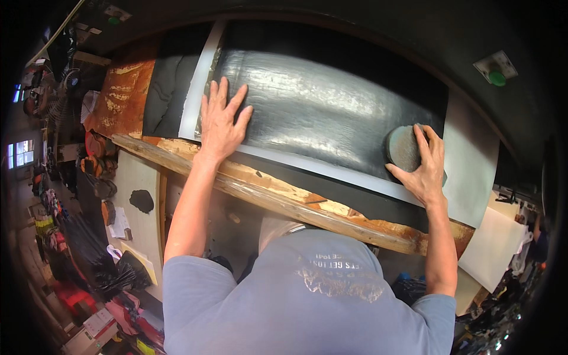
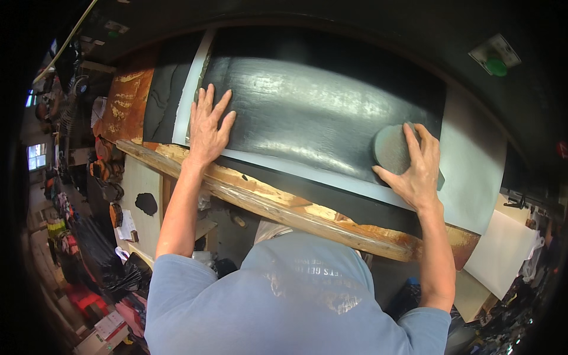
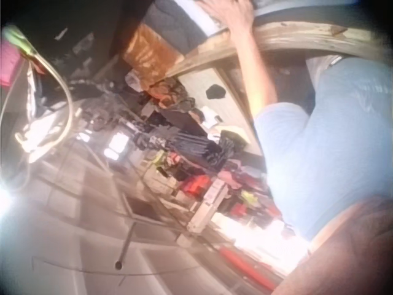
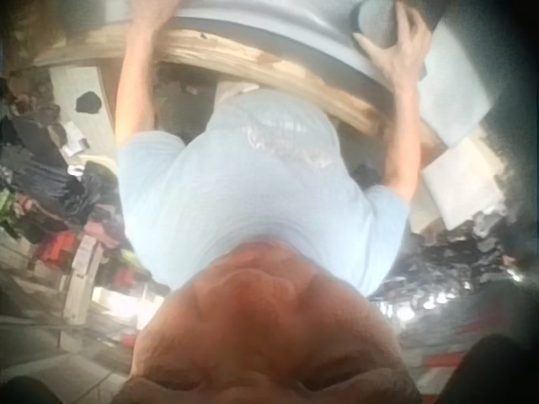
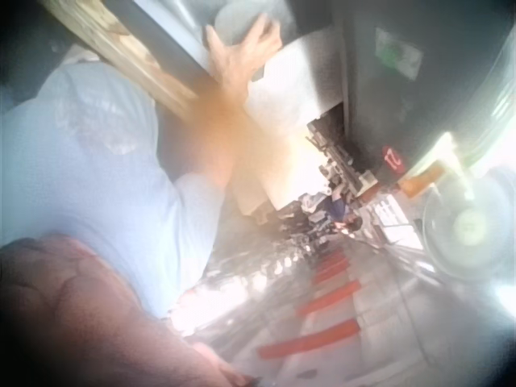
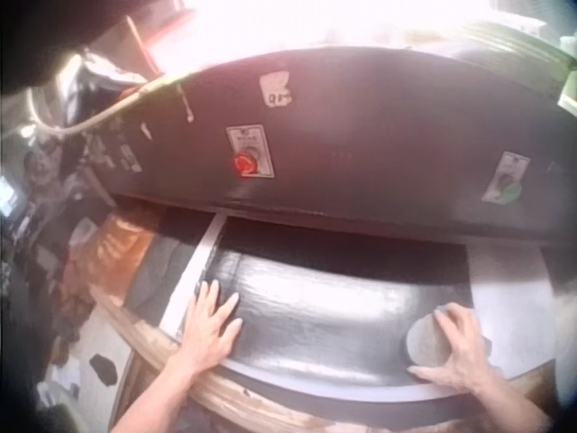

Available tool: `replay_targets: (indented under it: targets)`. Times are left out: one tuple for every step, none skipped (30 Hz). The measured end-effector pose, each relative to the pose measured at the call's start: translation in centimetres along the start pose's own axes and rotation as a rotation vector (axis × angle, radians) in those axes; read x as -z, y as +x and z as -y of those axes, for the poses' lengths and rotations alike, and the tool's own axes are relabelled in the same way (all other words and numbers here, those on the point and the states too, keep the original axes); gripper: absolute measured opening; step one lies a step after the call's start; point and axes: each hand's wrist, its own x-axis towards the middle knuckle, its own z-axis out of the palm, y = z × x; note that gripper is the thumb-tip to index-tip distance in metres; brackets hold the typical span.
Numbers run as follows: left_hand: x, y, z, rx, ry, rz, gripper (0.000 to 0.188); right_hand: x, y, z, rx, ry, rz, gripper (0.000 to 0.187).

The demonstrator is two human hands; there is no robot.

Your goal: The person repeatedly places a black rubber sheet into a roller press, runs it through the rollers, and removes it. They also handle several white rubber pieces, placing them on the sheet and pressing them through the machine. The person folds and unfolds the rubber sheet multiple times during the process.

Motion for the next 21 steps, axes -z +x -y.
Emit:
replay_targets:
  targets:
    - [-0.4,-0.2,0.6,-0.072,-0.029,-0.059,0.055,-0.1,0.2,0.2,-0.009,0.009,0.010,0.102]
    - [-0.7,-0.4,1.1,-0.104,-0.049,-0.111,0.056,0.0,0.5,0.7,-0.020,0.013,0.021,0.099]
    - [-1.1,-0.4,1.4,-0.136,-0.058,-0.131,0.057,0.3,0.8,1.3,-0.076,0.012,0.039,0.097]
    - [-1.3,-0.5,1.6,-0.129,-0.081,-0.136,0.057,0.5,1.2,2.3,-0.045,0.031,0.036,0.096]
    - [-1.4,-0.4,1.8,-0.142,-0.099,-0.139,0.057,0.6,1.8,3.6,0.096,0.037,0.036,0.098]
    - [-1.3,-0.4,2.2,-0.175,-0.116,-0.163,0.057,1.0,2.6,5.0,0.184,0.043,0.052,0.099]
    - [-0.9,-0.3,2.7,-0.144,-0.191,-0.129,0.055,1.2,3.8,6.7,0.264,0.048,0.065,0.101]
    - [-0.5,-0.1,3.4,-0.129,-0.264,-0.117,0.054,1.2,5.2,8.6,0.374,0.060,0.074,0.103]
    - [-0.1,0.0,4.1,-0.113,-0.338,-0.105,0.053,1.3,6.8,10.5,0.483,0.004,0.123,0.104]
    - [0.2,0.0,4.8,-0.093,-0.412,-0.145,0.052,1.4,8.5,12.3,0.592,-0.020,0.194,0.098]
    - [0.6,0.1,5.7,-0.096,-0.465,-0.177,0.054,1.2,10.2,14.1,0.687,-0.061,0.277,0.092]
    - [0.8,0.0,6.2,-0.122,-0.447,-0.182,0.056,0.4,11.7,15.8,0.796,-0.112,0.276,0.085]
    - [0.9,-0.2,6.8,-0.122,-0.443,-0.184,0.057,-0.6,12.9,17.2,0.873,-0.175,0.333,0.078]
    - [1.0,-0.5,7.3,-0.137,-0.402,-0.177,0.058,-1.8,13.8,18.4,0.909,-0.124,0.369,0.072]
    - [1.0,-0.7,7.7,-0.144,-0.368,-0.172,0.059,-3.1,14.7,19.2,0.934,-0.050,0.381,0.071]
    - [0.9,-0.8,8.0,-0.165,-0.324,-0.150,0.060,-4.0,14.8,19.7,0.864,-0.044,0.406,0.071]
    - [0.9,-0.9,8.2,-0.170,-0.354,-0.165,0.060,-5.0,14.9,20.1,0.807,-0.066,0.433,0.071]
    - [0.8,-0.9,8.3,-0.187,-0.370,-0.166,0.060,-5.5,14.1,20.4,0.610,0.063,0.461,0.077]
    - [0.7,-0.9,8.3,-0.176,-0.394,-0.171,0.061,-5.8,12.9,20.8,0.394,0.201,0.497,0.084]
    - [0.7,-0.9,8.3,-0.171,-0.440,-0.179,0.060,-6.8,11.2,21.9,0.242,0.293,0.368,0.088]
    - [0.7,-0.8,8.1,-0.157,-0.458,-0.194,0.062,-7.8,10.0,23.0,0.016,0.345,0.273,0.093]
